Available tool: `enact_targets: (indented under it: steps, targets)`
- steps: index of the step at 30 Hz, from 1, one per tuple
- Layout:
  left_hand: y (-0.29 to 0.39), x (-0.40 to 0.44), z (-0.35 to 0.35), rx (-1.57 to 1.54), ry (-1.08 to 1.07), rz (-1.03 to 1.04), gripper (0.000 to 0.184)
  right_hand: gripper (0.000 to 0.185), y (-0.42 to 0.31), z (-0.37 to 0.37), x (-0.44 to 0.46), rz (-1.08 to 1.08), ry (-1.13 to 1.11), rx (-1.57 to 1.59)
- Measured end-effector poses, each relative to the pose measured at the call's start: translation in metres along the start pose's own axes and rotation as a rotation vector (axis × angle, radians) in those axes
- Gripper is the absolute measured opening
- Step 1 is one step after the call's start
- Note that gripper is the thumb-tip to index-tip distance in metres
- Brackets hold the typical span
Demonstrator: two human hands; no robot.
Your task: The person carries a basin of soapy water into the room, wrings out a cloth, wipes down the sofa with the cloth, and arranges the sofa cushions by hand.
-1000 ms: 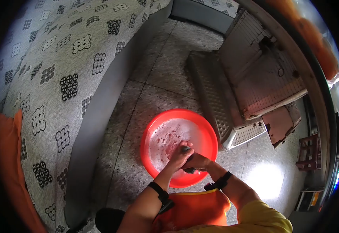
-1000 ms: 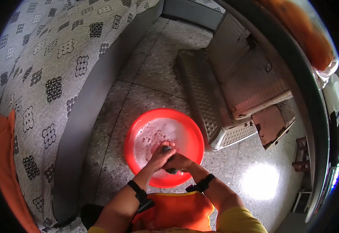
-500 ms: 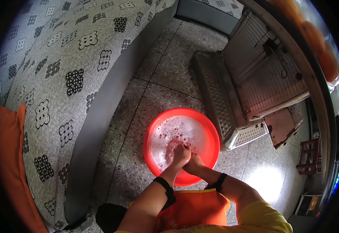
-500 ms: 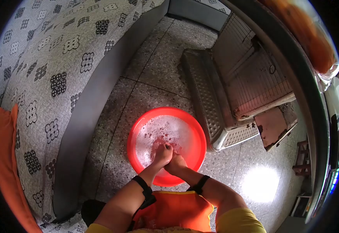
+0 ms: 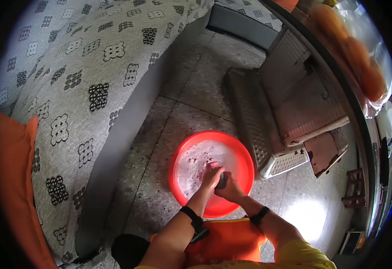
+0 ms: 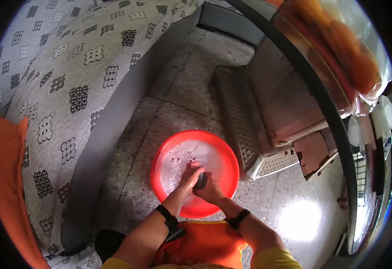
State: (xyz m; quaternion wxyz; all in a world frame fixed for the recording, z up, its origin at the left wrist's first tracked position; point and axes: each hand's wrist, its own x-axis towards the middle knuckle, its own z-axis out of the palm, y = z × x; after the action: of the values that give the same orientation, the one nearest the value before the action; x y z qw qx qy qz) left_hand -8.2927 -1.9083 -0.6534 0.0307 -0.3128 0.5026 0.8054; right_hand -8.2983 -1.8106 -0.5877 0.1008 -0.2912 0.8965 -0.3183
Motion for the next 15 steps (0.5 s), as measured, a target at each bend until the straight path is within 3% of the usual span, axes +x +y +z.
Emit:
enact_targets:
  steps: [1,2,4,5,6,8,10,12,15]
  targets:
    - [0.031,-0.019,0.001,-0.088,-0.075,-0.101,0.059,0.044,0.011,-0.006,-0.001,0.253,-0.194,0.357]
    - [0.046,-0.028,0.0,-0.097,-0.053,-0.1,0.059,0.044,0.02,-0.011,-0.001,0.508,-0.403,0.706]
    - [0.057,-0.038,-0.01,-0.327,-0.305,-0.077,0.066,0.036,0.006,-0.027,0.003,0.534,-0.582,0.855]
    - [0.056,-0.039,-0.018,-0.346,-0.246,-0.074,0.066,0.036,0.004,-0.024,0.003,0.709,-0.56,1.099]
    - [0.056,-0.038,-0.024,-0.432,-0.376,-0.076,0.068,0.037,0.001,-0.023,0.003,0.9,-0.524,1.333]
    - [0.057,-0.041,-0.025,-0.497,-0.536,-0.076,0.063,0.047,-0.012,-0.047,0.005,0.838,-0.681,1.674]
    - [0.059,-0.041,-0.015,-0.629,-0.591,-0.102,0.051,0.05,-0.015,-0.044,0.006,0.886,-0.764,1.727]
    - [0.071,-0.045,-0.018,-0.567,-0.582,-0.076,0.043,0.05,-0.016,-0.047,0.006,0.872,-0.802,1.727]
    - [0.069,-0.039,-0.011,-0.363,-0.496,-0.017,0.029,0.029,-0.024,-0.045,0.009,0.894,-0.769,1.422]
